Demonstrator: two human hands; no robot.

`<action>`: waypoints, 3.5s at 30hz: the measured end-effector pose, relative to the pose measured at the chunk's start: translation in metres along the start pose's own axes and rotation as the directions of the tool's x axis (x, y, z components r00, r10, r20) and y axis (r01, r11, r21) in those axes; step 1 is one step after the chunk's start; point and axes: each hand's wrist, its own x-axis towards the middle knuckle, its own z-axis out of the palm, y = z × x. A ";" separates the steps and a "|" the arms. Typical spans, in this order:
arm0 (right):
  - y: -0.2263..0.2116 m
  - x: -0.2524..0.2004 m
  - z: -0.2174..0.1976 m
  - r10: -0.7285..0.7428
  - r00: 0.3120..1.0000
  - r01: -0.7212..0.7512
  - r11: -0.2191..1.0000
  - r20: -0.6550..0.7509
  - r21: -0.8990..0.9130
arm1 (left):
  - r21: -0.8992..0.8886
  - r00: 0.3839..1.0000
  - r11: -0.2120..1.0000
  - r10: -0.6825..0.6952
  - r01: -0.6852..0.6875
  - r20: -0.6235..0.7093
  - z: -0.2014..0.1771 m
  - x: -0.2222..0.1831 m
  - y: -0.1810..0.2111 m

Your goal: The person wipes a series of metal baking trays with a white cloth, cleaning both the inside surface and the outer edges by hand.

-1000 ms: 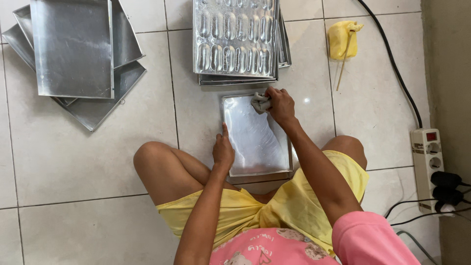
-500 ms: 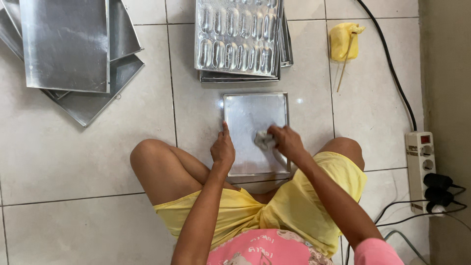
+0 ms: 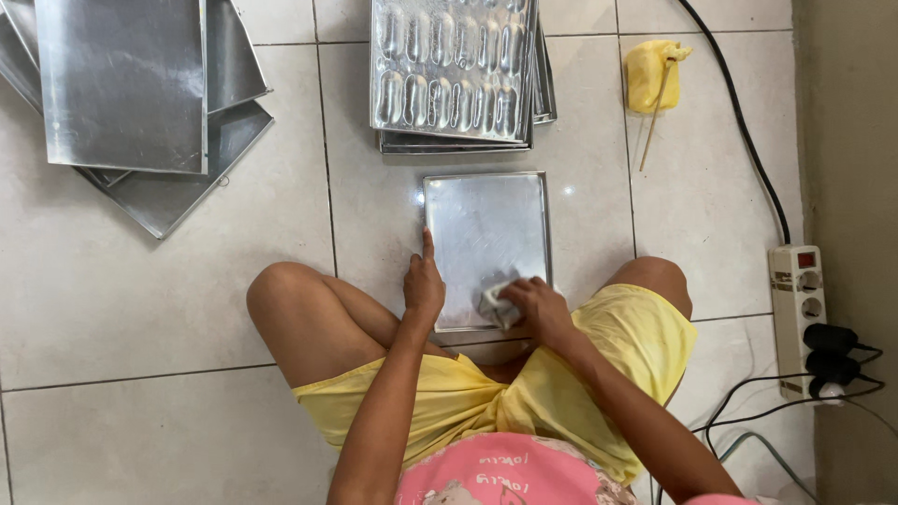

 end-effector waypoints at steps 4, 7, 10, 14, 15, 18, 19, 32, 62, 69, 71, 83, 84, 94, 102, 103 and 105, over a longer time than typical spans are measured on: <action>-0.035 -0.006 -0.040 -0.025 0.999 0.027 0.997 0.024 -0.071 | -0.031 0.999 1.000 0.000 0.001 0.034 -0.018 -0.006 0.013; -0.023 0.049 -0.056 -0.042 0.996 0.039 0.998 -0.073 -0.048 | -0.027 0.999 1.000 -0.005 0.006 0.049 -0.015 0.003 0.003; -0.010 0.113 -0.076 -0.109 0.957 0.097 0.994 -0.268 -0.057 | -0.079 0.999 0.997 0.000 0.004 0.043 -0.008 0.012 -0.011; -0.011 0.150 -0.064 0.003 0.919 -0.019 0.999 -0.394 -0.037 | -0.207 0.999 0.978 -0.043 0.036 -0.026 0.023 0.029 -0.035; -0.006 0.155 -0.048 0.039 0.919 -0.044 0.999 -0.393 -0.004 | -0.248 0.997 0.968 -0.056 0.039 -0.062 0.037 0.036 -0.044; -0.055 0.080 -0.035 -0.001 0.976 0.009 0.999 -0.219 0.036 | -0.294 0.993 0.956 -0.050 0.015 -0.112 0.052 0.040 -0.056; -0.061 0.053 -0.023 -0.002 0.977 0.008 1.000 -0.213 0.029 | -0.303 0.993 0.953 -0.053 0.018 -0.108 0.055 0.041 -0.056; -0.050 0.170 -0.028 -0.186 0.805 0.255 0.966 -0.564 0.045 | -0.335 0.998 0.941 0.027 -0.043 -0.053 0.015 0.024 -0.037; -0.122 0.105 0.026 -0.262 0.871 0.318 0.945 -0.415 0.071 | -0.098 0.962 0.976 0.170 -0.194 -0.213 -0.032 0.070 -0.026; -0.110 0.131 0.005 -0.201 0.929 0.254 0.957 -0.311 0.141 | -0.028 0.993 0.997 0.072 -0.075 -0.093 -0.003 0.102 -0.065; -0.111 0.138 -0.014 -0.182 0.935 0.219 0.971 -0.305 0.092 | -0.036 0.995 0.998 0.050 -0.053 -0.083 -0.005 0.109 -0.064; -0.083 0.164 -0.029 -0.053 0.804 0.048 0.999 -0.592 -0.025 | -0.234 0.981 0.966 0.069 -0.111 -0.182 -0.023 0.046 -0.020; -0.087 0.149 -0.018 -0.054 0.835 0.069 0.998 -0.548 0.006 | -0.283 0.971 0.947 0.092 -0.154 -0.221 -0.031 0.038 -0.019; -0.103 0.108 -0.004 -0.064 0.900 0.104 0.992 -0.431 0.071 | -0.230 0.998 0.972 0.041 -0.050 -0.044 -0.022 0.035 -0.020; -0.107 0.170 -0.032 0.085 0.770 0.006 0.990 -0.632 0.141 | -0.300 0.993 0.952 0.031 -0.064 -0.115 0.008 0.046 -0.042; -0.109 0.148 -0.028 0.086 0.770 0.002 0.991 -0.632 0.137 | -0.305 0.993 0.950 0.034 -0.067 -0.112 0.012 0.044 -0.042; -0.119 0.108 -0.017 0.052 0.880 0.012 0.991 -0.472 0.131 | -0.410 0.992 0.912 -0.058 0.008 -0.108 0.017 0.040 -0.048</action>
